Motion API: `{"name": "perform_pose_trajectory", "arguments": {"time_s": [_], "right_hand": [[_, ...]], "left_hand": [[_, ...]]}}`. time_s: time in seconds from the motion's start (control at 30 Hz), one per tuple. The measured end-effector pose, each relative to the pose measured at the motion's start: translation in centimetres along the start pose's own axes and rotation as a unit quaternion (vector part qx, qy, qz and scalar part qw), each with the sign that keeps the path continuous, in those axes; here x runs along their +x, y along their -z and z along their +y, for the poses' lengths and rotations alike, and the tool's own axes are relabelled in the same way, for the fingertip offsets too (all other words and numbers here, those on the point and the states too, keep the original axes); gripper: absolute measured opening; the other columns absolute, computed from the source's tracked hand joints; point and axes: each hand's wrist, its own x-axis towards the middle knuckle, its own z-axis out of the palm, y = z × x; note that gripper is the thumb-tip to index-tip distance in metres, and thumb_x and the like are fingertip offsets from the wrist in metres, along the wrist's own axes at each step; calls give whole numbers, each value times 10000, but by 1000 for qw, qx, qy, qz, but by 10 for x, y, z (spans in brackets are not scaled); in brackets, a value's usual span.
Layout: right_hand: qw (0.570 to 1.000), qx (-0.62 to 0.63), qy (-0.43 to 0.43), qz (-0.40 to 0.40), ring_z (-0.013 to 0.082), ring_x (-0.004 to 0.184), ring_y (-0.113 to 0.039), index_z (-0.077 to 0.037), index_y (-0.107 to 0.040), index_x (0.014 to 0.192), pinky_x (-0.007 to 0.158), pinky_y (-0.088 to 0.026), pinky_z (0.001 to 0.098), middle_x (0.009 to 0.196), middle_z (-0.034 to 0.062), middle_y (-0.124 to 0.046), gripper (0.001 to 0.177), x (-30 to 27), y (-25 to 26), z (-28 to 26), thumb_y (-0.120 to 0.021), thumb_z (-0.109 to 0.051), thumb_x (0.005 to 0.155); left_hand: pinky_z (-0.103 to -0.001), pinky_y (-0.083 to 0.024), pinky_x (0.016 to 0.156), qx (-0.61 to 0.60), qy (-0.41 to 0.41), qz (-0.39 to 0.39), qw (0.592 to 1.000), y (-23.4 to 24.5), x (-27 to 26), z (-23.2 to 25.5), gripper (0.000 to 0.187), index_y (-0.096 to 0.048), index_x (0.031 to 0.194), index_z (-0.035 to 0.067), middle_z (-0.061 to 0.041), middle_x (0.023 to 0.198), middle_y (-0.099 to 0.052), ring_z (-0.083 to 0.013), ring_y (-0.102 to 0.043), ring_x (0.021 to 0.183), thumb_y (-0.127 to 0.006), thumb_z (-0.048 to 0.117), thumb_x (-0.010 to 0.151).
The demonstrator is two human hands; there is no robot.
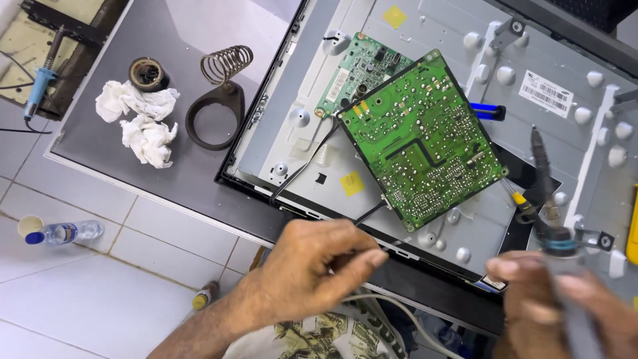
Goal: The person uses a soldering iron and solder wire to work on a green circuit board placed on a workbench. They apply solder to specific points on the board while holding the wire with their left hand and the iron with their right hand.
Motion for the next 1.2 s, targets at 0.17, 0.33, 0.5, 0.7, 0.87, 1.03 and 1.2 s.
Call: {"name": "perform_pose_trajectory", "arguments": {"time_s": [0.17, 0.33, 0.5, 0.7, 0.87, 1.03, 1.2], "right_hand": [[744, -415, 517, -81, 53, 861, -630, -226, -599, 959, 777, -533, 149, 963, -111, -604, 434, 37, 59, -28, -350, -548, 1109], [884, -259, 381, -86, 166, 897, -620, -200, -574, 1351, 653, -523, 229, 1157, 0, -625, 397, 62, 41, -61, -604, -445, 1040], [813, -371, 413, -175, 58, 682, -575, -240, -637, 1240, 535, -551, 119, 847, -52, -633, 301, 67, 2, -68, -585, -359, 968], [807, -408, 398, -157, 73, 668, -642, -227, -662, 1144, 579, -580, 152, 884, -50, -693, 246, 71, 0, -71, -518, -269, 949], [765, -430, 461, -131, 79, 708, -654, -209, -590, 1188, 660, -613, 164, 1082, -64, -610, 246, 82, 53, -62, -452, -174, 987], [792, -448, 402, -104, 87, 776, -693, -238, -629, 1181, 654, -645, 164, 1015, -68, -681, 256, 73, 36, -63, -502, -263, 960], [776, -490, 387, -91, 118, 802, -697, -197, -600, 1201, 684, -666, 199, 1047, -55, -640, 293, 69, 63, -60, -503, -285, 939]], "left_hand": [[-242, -424, 522, -26, 71, 75, 994, 12, 8, -16, 221, -646, 865, 49, -18, 716, -619, -106, -522, 574, -551, 216, 973], [-214, -383, 480, -19, 101, 120, 987, 3, 21, -26, 197, -570, 793, 94, 24, 661, -530, -73, -445, 542, -652, 225, 916], [-208, -327, 466, -52, 188, 193, 961, -9, 30, -29, 303, -469, 698, 138, 67, 606, -467, -39, -375, 532, -690, 225, 886], [-212, -351, 470, -45, 132, 162, 977, -8, 33, -30, 184, -587, 872, 85, 38, 674, -540, -57, -392, 528, -599, 249, 954], [-197, -416, 493, 20, 166, 186, 968, -13, 36, -34, 142, -630, 994, 84, 40, 732, -618, -39, -427, 501, -645, 210, 930], [-162, -433, 435, 58, 162, 178, 969, -19, 35, -41, 210, -618, 1088, 74, 34, 783, -691, -15, -444, 466, -660, 205, 929], [-177, -440, 462, 65, 184, 182, 964, -20, 33, -42, 200, -622, 1076, 103, 56, 682, -641, -25, -475, 462, -698, 188, 912]]}}
